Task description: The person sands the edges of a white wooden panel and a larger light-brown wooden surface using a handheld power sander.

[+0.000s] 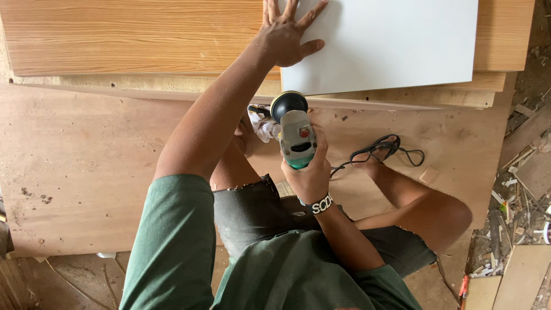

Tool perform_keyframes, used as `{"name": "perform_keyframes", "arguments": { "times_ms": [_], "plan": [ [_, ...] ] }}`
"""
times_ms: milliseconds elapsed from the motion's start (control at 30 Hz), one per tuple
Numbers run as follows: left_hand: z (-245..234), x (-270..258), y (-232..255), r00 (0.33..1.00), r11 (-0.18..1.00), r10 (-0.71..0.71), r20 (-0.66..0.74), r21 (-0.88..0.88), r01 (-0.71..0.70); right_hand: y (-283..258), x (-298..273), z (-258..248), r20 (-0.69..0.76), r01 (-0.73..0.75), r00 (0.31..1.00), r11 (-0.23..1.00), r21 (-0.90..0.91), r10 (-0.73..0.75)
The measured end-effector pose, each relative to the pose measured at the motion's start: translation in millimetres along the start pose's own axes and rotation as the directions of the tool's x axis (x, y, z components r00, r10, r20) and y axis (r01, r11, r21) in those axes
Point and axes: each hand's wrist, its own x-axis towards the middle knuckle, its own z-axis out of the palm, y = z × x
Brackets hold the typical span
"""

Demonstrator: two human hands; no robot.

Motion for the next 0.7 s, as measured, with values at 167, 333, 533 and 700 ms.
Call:
{"name": "perform_keyframes", "arguments": {
  "times_ms": [167,333,533,700],
  "plan": [
    [-2.1,-4.1,2.0,1.000,1.000,0.016,-0.013,0.003,-0.016,1.4,8.7,-14.8,-0.008,-0.105,0.994,0.994,0.024,0.105],
    [0.5,-6.9,2.9,0.994,0.997,0.053,-0.094,0.062,-0.047,27.8,13.4,-28.0,-0.017,-0.160,0.987,0.987,0.027,0.161],
    [3.6,-10.2,2.8,0.979,0.994,0.103,-0.175,0.056,-0.095,64.5,25.2,-54.7,-0.038,-0.195,0.979,0.975,0.107,0.200],
    [-6.3,-14.3,7.5,0.996,0.999,0.022,-0.084,0.029,-0.019,77.1,38.1,-80.4,-0.053,-0.162,0.983,0.966,0.202,0.176]
  ]
}}
